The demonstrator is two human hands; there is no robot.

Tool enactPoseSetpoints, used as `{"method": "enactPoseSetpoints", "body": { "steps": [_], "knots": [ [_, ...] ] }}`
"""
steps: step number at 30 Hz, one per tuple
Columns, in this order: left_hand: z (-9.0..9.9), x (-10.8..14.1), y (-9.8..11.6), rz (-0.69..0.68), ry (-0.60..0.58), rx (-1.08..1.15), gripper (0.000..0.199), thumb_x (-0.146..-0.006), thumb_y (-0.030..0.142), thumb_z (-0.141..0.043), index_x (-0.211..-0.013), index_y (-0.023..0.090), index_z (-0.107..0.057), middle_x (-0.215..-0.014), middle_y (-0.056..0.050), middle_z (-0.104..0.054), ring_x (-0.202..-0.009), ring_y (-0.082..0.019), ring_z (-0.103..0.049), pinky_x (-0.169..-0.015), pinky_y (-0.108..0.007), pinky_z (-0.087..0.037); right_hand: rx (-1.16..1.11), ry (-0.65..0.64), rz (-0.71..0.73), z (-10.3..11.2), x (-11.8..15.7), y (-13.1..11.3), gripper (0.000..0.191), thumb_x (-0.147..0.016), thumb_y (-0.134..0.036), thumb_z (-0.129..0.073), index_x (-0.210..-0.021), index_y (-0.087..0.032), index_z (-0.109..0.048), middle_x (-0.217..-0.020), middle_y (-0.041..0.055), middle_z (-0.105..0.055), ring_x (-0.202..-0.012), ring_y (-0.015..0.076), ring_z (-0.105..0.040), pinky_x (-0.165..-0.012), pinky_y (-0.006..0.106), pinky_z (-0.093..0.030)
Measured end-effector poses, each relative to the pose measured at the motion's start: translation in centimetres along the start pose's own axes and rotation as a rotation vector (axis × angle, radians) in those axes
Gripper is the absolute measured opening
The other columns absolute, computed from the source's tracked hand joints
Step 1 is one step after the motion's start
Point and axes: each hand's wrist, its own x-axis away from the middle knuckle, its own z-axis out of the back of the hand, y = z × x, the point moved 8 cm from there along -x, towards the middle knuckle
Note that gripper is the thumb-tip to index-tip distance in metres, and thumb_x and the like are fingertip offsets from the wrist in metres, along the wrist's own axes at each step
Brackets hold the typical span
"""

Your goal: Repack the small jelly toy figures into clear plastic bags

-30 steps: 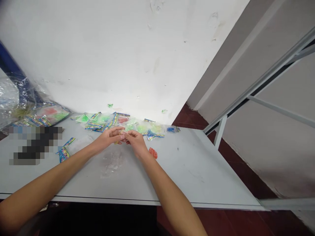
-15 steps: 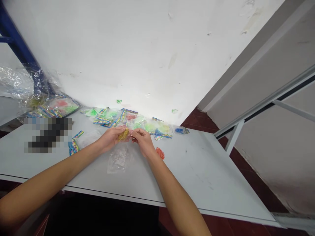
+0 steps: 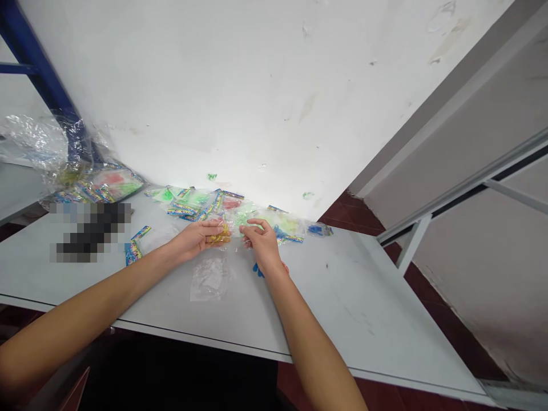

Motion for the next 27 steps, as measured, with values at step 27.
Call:
{"method": "enactPoseSetpoints", "body": {
  "steps": [27],
  "knots": [
    [0.1,0.6,1.2,-0.138,0.095,0.0,0.033,-0.064,0.01,-0.08,-0.094,0.01,-0.066,-0.089,-0.008,-0.072,-0.079,-0.016,-0.067,-0.081,-0.032,-0.052,0.916,0.139,0.834,-3.1,3.6,-3.4,0.014,-0.089,-0.029,-0.059,-0.089,-0.025,-0.073,-0.125,0.0099,-0.061,-0.117,0.0291,-0.051,-0.099,0.052,-0.042]
  ]
}}
